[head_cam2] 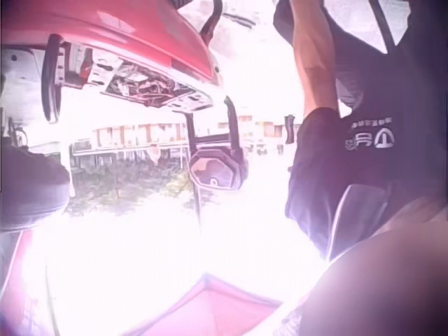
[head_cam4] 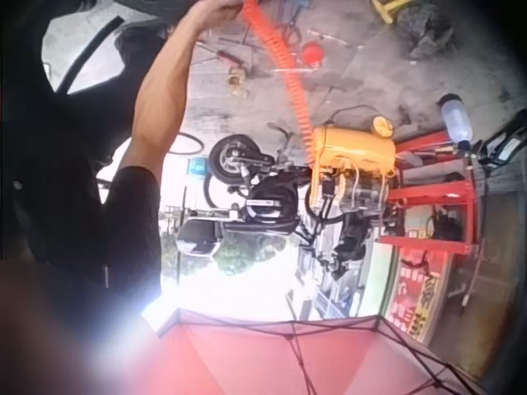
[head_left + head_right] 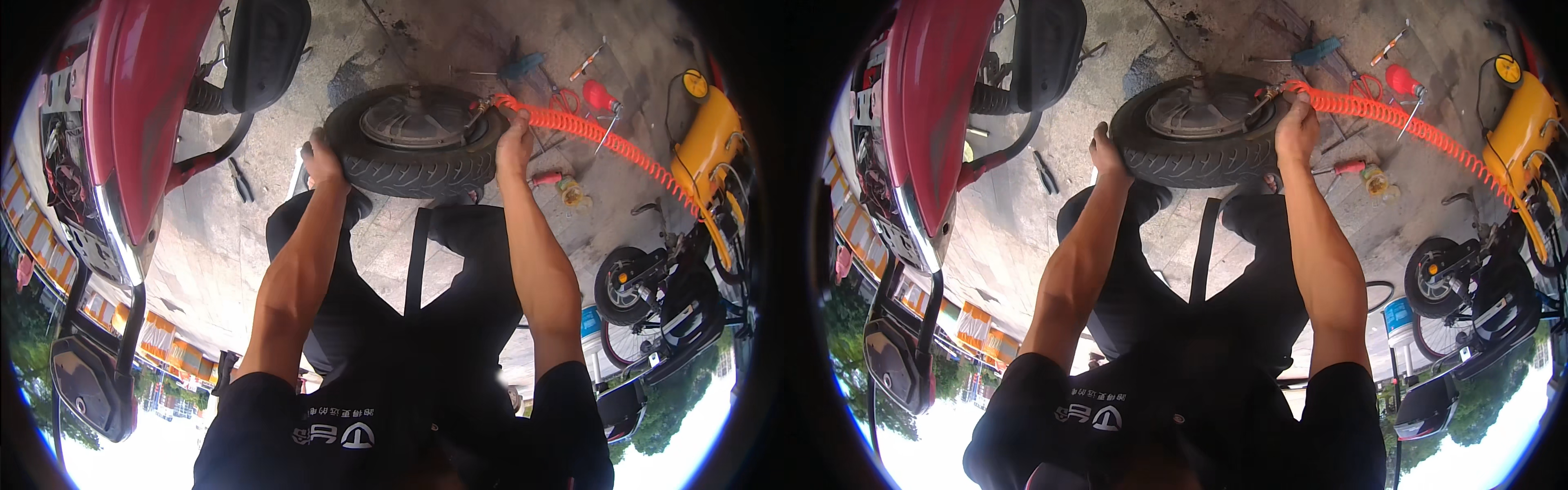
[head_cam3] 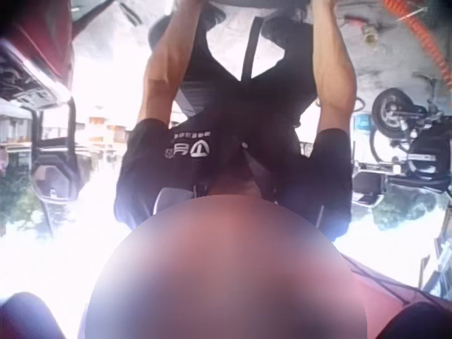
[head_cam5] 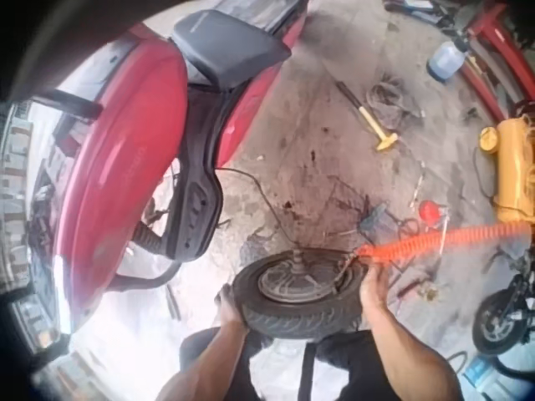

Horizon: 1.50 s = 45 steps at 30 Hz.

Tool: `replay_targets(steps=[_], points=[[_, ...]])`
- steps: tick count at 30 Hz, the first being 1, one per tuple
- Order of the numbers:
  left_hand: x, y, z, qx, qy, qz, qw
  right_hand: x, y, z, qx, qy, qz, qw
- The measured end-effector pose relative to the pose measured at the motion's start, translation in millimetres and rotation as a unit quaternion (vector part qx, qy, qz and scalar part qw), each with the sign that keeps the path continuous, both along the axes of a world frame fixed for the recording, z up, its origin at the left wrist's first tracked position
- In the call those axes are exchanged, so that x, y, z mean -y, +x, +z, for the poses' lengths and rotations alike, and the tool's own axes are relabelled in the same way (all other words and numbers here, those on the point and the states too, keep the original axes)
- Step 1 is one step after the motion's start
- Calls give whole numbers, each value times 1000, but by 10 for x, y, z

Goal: The person removes a motorcycle tire from the rim, uses a tire lever to pry the bead, and then uses an air hose to inflate the tire. The person repeatedly adjusts the tire on the rim and uses tools to seat the bead.

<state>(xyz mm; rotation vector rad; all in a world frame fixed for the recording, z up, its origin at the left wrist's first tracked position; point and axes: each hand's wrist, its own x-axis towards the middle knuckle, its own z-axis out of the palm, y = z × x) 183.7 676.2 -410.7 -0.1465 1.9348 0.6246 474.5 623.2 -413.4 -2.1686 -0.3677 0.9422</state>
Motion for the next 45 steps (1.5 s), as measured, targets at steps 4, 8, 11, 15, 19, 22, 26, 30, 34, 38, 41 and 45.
replay_targets(steps=[4, 8, 11, 15, 19, 22, 26, 30, 34, 38, 41, 45], points=[[262, 469, 671, 156, -22, 59, 986, 69, -291, 502, 230, 134, 509, 819], [218, 912, 778, -67, -105, 140, 982, 46, -565, 719, 195, 80, 584, 784], [129, 907, 676, -107, -61, 188, 974, -41, -686, 721, 193, 22, 595, 780], [30, 719, 557, -159, -80, 130, 975, -158, -873, 641, 192, 42, 548, 813], [43, 697, 528, -179, -101, 125, 971, -127, -982, 678, 175, 3, 564, 807], [122, 714, 544, -176, -78, 120, 974, -117, -889, 726, 163, 36, 552, 817], [322, 668, 509, -145, -56, 144, 977, -250, -380, 453, 83, -117, 380, 914], [488, 559, 431, -104, -16, 140, 984, -447, 77, -144, 46, -389, 398, 829], [561, 481, 403, -91, 4, 125, 988, -584, 224, -506, -66, -359, 551, 750], [528, 442, 439, -67, -10, 143, 987, -636, 324, -578, -162, -352, 567, 727], [465, 423, 460, -58, -17, 153, 986, -660, 335, -607, -245, -354, 536, 726], [390, 377, 477, -60, -29, 134, 989, -729, 324, -598, -177, -296, 629, 697]])
